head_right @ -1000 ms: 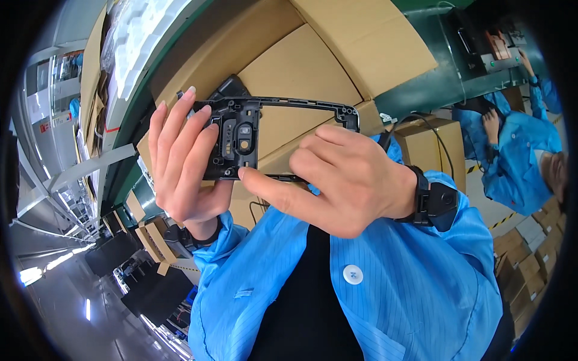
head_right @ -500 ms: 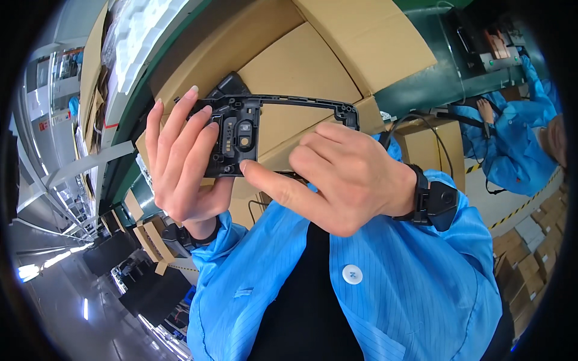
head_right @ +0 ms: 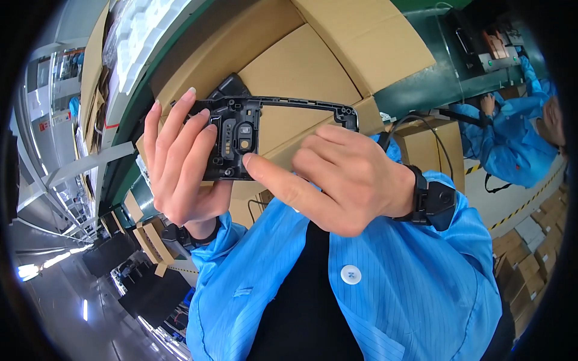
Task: Inspecting and organizing black plastic electronic component housings on a factory assembly line.
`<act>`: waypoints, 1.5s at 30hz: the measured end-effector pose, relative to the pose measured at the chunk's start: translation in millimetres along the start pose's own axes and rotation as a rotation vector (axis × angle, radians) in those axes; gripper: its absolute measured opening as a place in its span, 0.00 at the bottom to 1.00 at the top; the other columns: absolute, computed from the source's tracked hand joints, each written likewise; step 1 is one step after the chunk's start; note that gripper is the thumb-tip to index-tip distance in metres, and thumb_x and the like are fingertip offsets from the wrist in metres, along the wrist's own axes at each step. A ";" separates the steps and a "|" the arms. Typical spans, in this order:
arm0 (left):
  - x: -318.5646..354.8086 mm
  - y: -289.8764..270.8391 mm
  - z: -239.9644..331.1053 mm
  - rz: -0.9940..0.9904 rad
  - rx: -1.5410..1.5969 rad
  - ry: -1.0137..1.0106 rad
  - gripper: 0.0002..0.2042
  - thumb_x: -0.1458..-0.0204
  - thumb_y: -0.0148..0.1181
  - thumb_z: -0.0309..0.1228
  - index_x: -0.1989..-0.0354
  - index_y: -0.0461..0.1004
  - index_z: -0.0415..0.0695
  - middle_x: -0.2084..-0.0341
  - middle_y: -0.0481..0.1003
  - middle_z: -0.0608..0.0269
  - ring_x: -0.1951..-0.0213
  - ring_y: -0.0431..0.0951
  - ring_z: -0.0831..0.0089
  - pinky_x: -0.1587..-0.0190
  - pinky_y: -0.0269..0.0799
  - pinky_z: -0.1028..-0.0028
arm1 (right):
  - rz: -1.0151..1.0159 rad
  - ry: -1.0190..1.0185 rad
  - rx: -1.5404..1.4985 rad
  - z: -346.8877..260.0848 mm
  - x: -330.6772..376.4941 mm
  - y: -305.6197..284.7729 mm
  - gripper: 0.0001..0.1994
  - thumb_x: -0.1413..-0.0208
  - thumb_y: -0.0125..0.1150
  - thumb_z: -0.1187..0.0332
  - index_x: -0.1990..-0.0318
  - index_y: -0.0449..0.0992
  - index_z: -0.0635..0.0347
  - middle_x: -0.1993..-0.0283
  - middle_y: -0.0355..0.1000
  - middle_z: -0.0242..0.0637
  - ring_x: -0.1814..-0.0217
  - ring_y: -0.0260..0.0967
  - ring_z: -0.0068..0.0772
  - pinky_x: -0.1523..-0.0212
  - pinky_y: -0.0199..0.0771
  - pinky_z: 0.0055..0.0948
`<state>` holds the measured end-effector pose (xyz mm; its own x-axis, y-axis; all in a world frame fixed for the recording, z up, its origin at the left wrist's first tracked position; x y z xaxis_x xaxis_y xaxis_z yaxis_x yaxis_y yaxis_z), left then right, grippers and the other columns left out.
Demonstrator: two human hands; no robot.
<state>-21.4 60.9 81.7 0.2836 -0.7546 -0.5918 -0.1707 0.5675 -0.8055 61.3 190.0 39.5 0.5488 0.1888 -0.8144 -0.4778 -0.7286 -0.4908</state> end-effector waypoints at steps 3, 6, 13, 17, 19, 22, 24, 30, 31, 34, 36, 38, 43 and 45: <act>2.0 -1.3 -0.9 -0.018 -0.002 -0.025 0.23 0.80 0.64 0.24 0.66 0.80 0.29 0.67 0.82 0.42 0.50 0.82 0.40 0.40 0.66 0.35 | -0.098 -0.022 -0.067 -1.2 -4.7 0.1 0.27 0.62 0.62 0.71 0.48 0.81 0.65 0.77 0.58 0.28 0.77 0.61 0.25 0.76 0.61 0.26; -1.4 -1.8 1.3 -0.017 -0.007 -0.012 0.24 0.81 0.63 0.24 0.66 0.80 0.29 0.67 0.82 0.42 0.51 0.82 0.40 0.40 0.66 0.35 | -0.109 -0.010 -0.057 -0.1 -4.1 -0.3 0.28 0.64 0.62 0.70 0.48 0.82 0.62 0.77 0.56 0.27 0.77 0.61 0.24 0.76 0.61 0.25; -1.4 -3.3 2.6 0.047 -0.006 -0.005 0.23 0.80 0.64 0.23 0.67 0.80 0.28 0.69 0.81 0.43 0.51 0.83 0.39 0.41 0.67 0.35 | -0.124 -0.002 -0.083 1.2 -3.0 0.2 0.26 0.62 0.62 0.71 0.48 0.82 0.64 0.78 0.54 0.26 0.78 0.59 0.23 0.77 0.59 0.25; -2.3 -2.8 0.7 0.044 0.021 -0.018 0.22 0.81 0.65 0.22 0.68 0.79 0.28 0.73 0.80 0.45 0.54 0.83 0.38 0.44 0.71 0.37 | -0.022 0.069 -0.187 7.9 -3.2 -1.3 0.22 0.64 0.63 0.76 0.55 0.82 0.72 0.79 0.62 0.34 0.82 0.58 0.30 0.80 0.56 0.30; -2.2 -1.9 -1.0 0.035 0.037 -0.027 0.22 0.82 0.65 0.21 0.68 0.79 0.28 0.74 0.79 0.45 0.55 0.83 0.38 0.46 0.73 0.38 | -0.002 0.104 -0.229 12.2 -2.7 -1.5 0.21 0.62 0.64 0.76 0.55 0.81 0.73 0.78 0.65 0.37 0.81 0.61 0.32 0.80 0.58 0.31; -2.5 0.0 -3.8 0.014 0.077 -0.040 0.22 0.83 0.63 0.21 0.69 0.78 0.28 0.76 0.77 0.46 0.56 0.83 0.37 0.49 0.76 0.40 | -0.020 0.159 -0.297 17.9 -1.3 0.6 0.18 0.57 0.66 0.76 0.55 0.80 0.73 0.78 0.67 0.37 0.81 0.61 0.34 0.79 0.60 0.31; -2.3 1.9 -5.3 0.004 0.101 -0.041 0.22 0.83 0.62 0.21 0.69 0.78 0.28 0.77 0.76 0.46 0.56 0.83 0.37 0.50 0.77 0.40 | -0.015 0.163 -0.313 19.7 0.1 0.9 0.18 0.56 0.67 0.77 0.54 0.80 0.73 0.78 0.67 0.38 0.82 0.61 0.33 0.80 0.59 0.31; -5.1 2.8 -5.1 -0.004 0.109 -0.059 0.23 0.84 0.63 0.22 0.69 0.78 0.28 0.77 0.76 0.46 0.56 0.83 0.37 0.50 0.77 0.40 | -0.011 0.170 -0.342 22.1 0.9 0.5 0.17 0.56 0.67 0.77 0.55 0.79 0.73 0.78 0.66 0.37 0.83 0.60 0.33 0.81 0.57 0.31; -4.8 2.7 -5.2 -0.005 0.108 -0.060 0.23 0.84 0.63 0.22 0.69 0.78 0.28 0.77 0.76 0.46 0.56 0.83 0.37 0.50 0.77 0.40 | -0.011 0.169 -0.343 22.1 0.4 0.5 0.17 0.56 0.67 0.77 0.55 0.79 0.73 0.78 0.66 0.37 0.83 0.60 0.33 0.81 0.57 0.31; -4.3 1.8 -5.1 0.009 0.107 -0.053 0.23 0.84 0.63 0.22 0.69 0.78 0.28 0.77 0.76 0.46 0.56 0.83 0.37 0.50 0.77 0.41 | -0.010 0.164 -0.339 21.6 -0.4 0.1 0.17 0.56 0.67 0.77 0.55 0.80 0.74 0.79 0.65 0.37 0.83 0.60 0.33 0.80 0.58 0.31; -5.2 2.6 -4.3 -0.005 0.100 -0.048 0.22 0.83 0.63 0.21 0.70 0.78 0.28 0.77 0.76 0.46 0.56 0.83 0.38 0.50 0.77 0.41 | 0.004 0.159 -0.334 20.9 -0.1 -1.1 0.17 0.56 0.66 0.77 0.55 0.80 0.74 0.79 0.65 0.36 0.83 0.60 0.33 0.80 0.58 0.31; -4.3 0.2 -2.3 0.011 0.083 -0.043 0.22 0.83 0.63 0.20 0.70 0.78 0.28 0.77 0.76 0.46 0.56 0.84 0.38 0.51 0.77 0.41 | 0.007 0.139 -0.324 18.9 -1.3 -1.8 0.17 0.57 0.66 0.77 0.56 0.80 0.75 0.79 0.64 0.36 0.83 0.60 0.33 0.81 0.58 0.31; -4.0 -6.7 5.0 0.040 0.046 -0.035 0.21 0.83 0.63 0.19 0.70 0.77 0.27 0.77 0.76 0.45 0.57 0.84 0.38 0.51 0.78 0.42 | 0.037 0.097 -0.314 13.9 0.3 -3.3 0.16 0.57 0.66 0.78 0.57 0.80 0.75 0.81 0.63 0.36 0.84 0.60 0.32 0.81 0.57 0.30; -3.7 -7.2 6.3 0.029 0.046 -0.040 0.21 0.83 0.64 0.19 0.70 0.77 0.27 0.78 0.76 0.44 0.56 0.84 0.38 0.51 0.78 0.41 | 0.056 0.099 -0.337 13.6 1.3 -4.0 0.16 0.56 0.66 0.77 0.57 0.80 0.76 0.81 0.63 0.35 0.84 0.60 0.32 0.81 0.56 0.31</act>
<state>-15.4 61.7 89.8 0.3165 -0.7247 -0.6121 -0.1360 0.6039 -0.7854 54.6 202.2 36.2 0.5995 0.0898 -0.7953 -0.2651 -0.9153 -0.3032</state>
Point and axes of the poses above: each hand's wrist, its own x-axis away from the middle knuckle, its own y-axis out of the palm, z = x × y, the point moved 8 cm from there along -x, towards the middle knuckle
